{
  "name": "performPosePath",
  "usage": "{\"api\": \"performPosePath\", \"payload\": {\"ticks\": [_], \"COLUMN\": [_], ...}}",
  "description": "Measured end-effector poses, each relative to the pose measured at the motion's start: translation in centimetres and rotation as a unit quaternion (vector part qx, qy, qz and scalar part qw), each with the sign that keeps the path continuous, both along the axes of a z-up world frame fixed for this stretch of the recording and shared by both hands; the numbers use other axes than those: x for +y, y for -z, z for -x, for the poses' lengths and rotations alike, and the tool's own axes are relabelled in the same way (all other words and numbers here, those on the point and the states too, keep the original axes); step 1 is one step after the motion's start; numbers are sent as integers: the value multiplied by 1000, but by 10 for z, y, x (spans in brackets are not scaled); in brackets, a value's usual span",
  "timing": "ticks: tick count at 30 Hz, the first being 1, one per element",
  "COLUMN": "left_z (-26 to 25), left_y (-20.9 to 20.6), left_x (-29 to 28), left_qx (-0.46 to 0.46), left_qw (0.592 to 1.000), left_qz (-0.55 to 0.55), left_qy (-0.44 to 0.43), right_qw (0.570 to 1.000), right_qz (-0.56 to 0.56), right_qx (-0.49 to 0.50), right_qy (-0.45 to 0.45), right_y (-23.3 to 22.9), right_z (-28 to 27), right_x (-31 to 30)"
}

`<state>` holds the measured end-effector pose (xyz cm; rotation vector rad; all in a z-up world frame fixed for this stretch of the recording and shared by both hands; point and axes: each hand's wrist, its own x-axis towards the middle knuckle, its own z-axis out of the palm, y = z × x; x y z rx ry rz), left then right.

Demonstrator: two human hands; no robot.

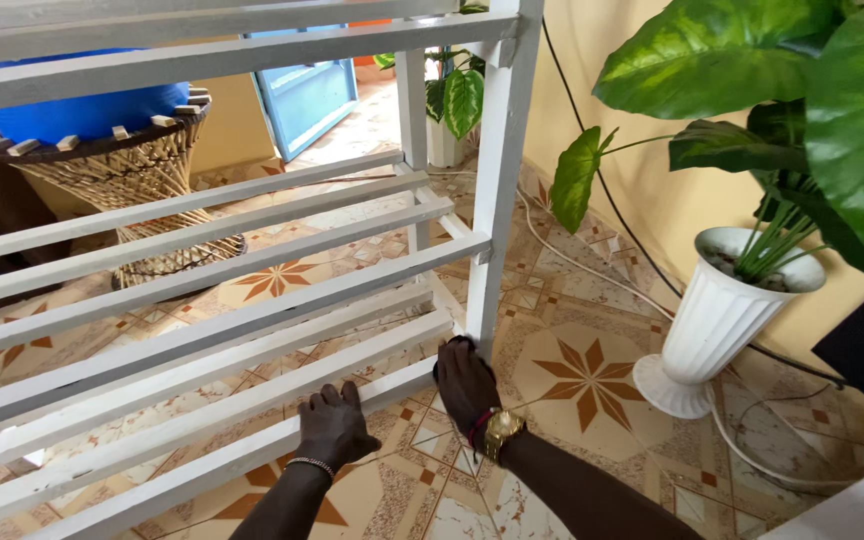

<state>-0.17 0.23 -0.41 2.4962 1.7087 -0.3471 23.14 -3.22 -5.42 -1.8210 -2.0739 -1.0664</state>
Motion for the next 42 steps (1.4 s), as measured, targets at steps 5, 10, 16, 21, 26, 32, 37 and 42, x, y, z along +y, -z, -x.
{"api": "performPosePath", "payload": {"ticks": [5, 10, 16, 21, 26, 32, 37, 42], "left_z": [-1, -2, -2, -3, -2, -2, -3, -2], "left_y": [1, -2, -8, -11, -5, -7, -11, -8], "left_x": [-3, -8, -10, -7, -7, -6, -4, -4], "left_qx": [-20, -24, -15, -11, -5, -6, -1, 1], "left_qw": [1000, 999, 1000, 1000, 1000, 1000, 999, 1000], "left_qz": [-24, -23, -6, 11, -1, 10, 29, 10], "left_qy": [-3, -6, -16, -23, -4, -10, -19, -8], "right_qw": [968, 963, 964, 955, 952, 941, 885, 809], "right_qz": [226, 240, 107, 118, 177, 245, 377, 285], "right_qx": [95, 17, 10, -24, -47, 40, 224, 484], "right_qy": [58, 124, 244, 272, 245, 230, 153, 174], "right_y": [-16, -7, 13, 6, 3, -24, -41, -35], "right_z": [-8, 6, 32, 36, 30, 29, 5, -55], "right_x": [49, 45, 37, 38, 23, 17, -20, -45]}}
